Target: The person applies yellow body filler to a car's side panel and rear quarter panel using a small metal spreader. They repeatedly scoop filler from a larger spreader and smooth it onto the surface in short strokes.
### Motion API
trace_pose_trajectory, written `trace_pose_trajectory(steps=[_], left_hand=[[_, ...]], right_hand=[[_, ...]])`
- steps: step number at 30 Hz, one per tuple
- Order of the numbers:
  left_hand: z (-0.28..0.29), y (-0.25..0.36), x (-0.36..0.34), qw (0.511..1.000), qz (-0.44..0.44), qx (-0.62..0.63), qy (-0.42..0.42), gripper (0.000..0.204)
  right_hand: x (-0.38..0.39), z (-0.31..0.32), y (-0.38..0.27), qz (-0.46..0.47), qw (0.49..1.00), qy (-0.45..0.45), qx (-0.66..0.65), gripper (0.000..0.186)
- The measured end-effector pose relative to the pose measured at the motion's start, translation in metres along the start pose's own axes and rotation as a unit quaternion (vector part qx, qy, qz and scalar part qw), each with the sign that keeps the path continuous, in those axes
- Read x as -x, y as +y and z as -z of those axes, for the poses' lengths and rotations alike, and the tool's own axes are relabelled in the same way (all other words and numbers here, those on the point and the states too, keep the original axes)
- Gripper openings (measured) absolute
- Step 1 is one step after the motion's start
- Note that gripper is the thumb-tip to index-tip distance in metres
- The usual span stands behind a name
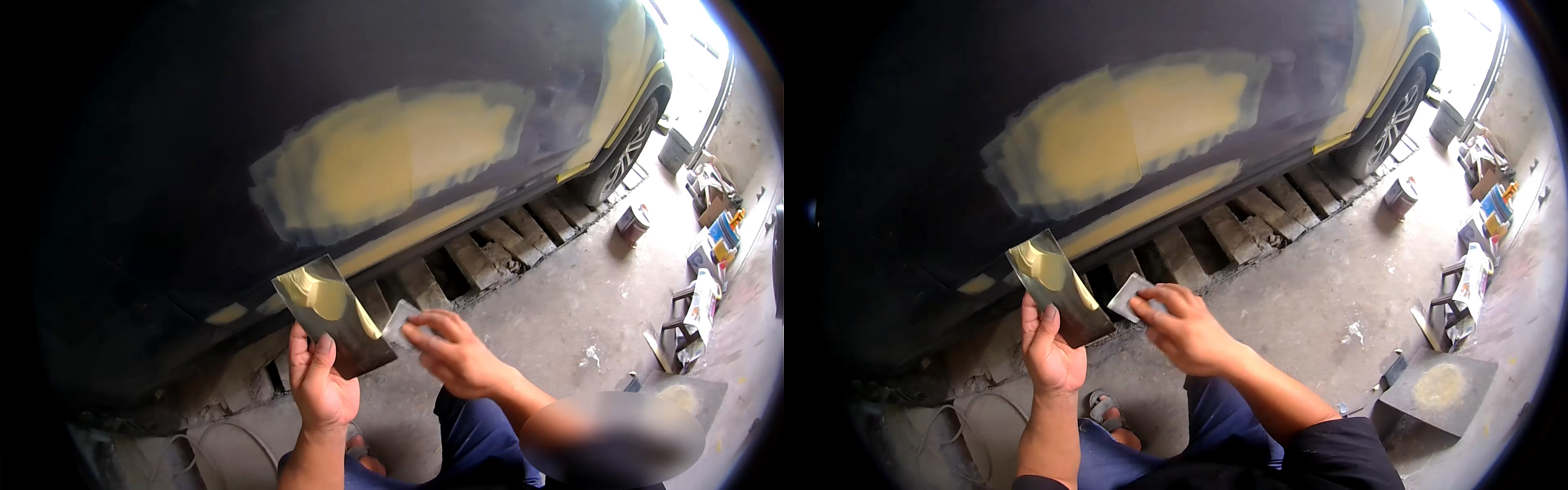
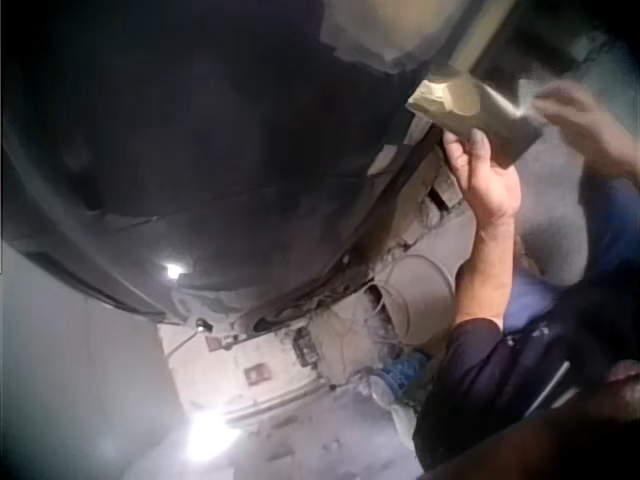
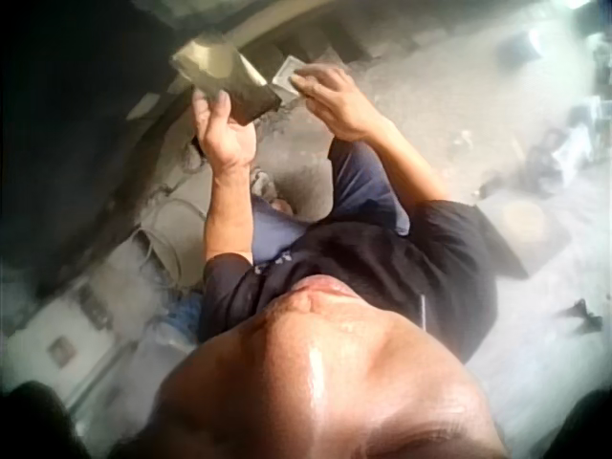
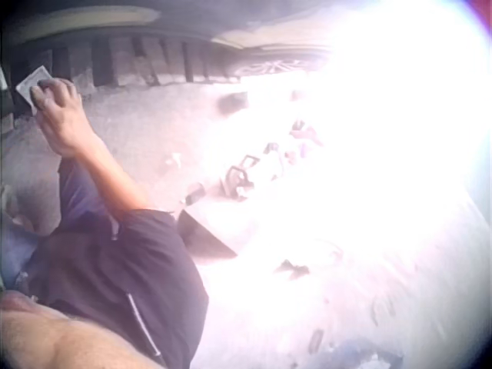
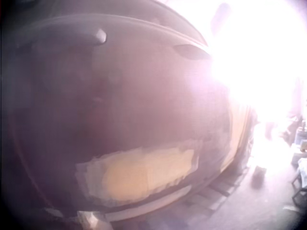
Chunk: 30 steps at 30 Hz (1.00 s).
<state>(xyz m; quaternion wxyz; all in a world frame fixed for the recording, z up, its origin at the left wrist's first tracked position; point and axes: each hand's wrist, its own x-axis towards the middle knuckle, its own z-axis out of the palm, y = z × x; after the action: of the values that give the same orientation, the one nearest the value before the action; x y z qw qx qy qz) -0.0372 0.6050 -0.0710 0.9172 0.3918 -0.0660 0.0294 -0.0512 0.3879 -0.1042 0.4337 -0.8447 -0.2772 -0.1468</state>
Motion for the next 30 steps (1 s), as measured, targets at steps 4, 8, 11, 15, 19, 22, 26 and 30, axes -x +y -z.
trace_pose_trajectory(steps=[4, 8, 11, 15, 19, 22, 26, 30], left_hand=[[-0.007, -0.008, 0.003, 0.996, -0.073, -0.053, -0.015, 0.041], [-0.033, -0.022, 0.010, 0.996, -0.083, -0.005, -0.033, 0.047], [-0.049, -0.034, 0.020, 0.992, -0.065, 0.039, -0.103, 0.052], [-0.041, -0.034, 0.018, 0.962, -0.036, -0.175, -0.204, 0.044], [-0.048, -0.014, 0.004, 0.800, -0.079, -0.517, -0.294, 0.036], [-0.025, -0.012, -0.016, 0.778, -0.037, -0.548, -0.306, 0.036], [-0.003, -0.017, -0.029, 0.941, 0.135, -0.247, -0.187, 0.040], [0.012, -0.028, -0.039, 0.949, 0.128, -0.160, -0.241, 0.043]], right_hand=[[0.019, 0.020, 0.015, -0.160, 0.854, 0.162, -0.468, 0.038], [0.042, 0.034, 0.018, -0.164, 0.818, 0.027, -0.551, 0.033], [0.031, 0.026, 0.013, -0.220, 0.835, 0.026, -0.503, 0.036], [0.018, 0.041, 0.019, -0.167, 0.863, 0.065, -0.472, 0.030], [0.002, 0.070, 0.022, -0.111, 0.875, 0.059, -0.467, 0.032], [-0.018, 0.092, 0.010, -0.010, 0.944, 0.108, -0.313, 0.046], [-0.038, 0.113, 0.003, 0.196, 0.964, 0.020, -0.181, 0.051], [-0.036, 0.106, -0.007, 0.091, 0.985, -0.050, -0.141, 0.061]])
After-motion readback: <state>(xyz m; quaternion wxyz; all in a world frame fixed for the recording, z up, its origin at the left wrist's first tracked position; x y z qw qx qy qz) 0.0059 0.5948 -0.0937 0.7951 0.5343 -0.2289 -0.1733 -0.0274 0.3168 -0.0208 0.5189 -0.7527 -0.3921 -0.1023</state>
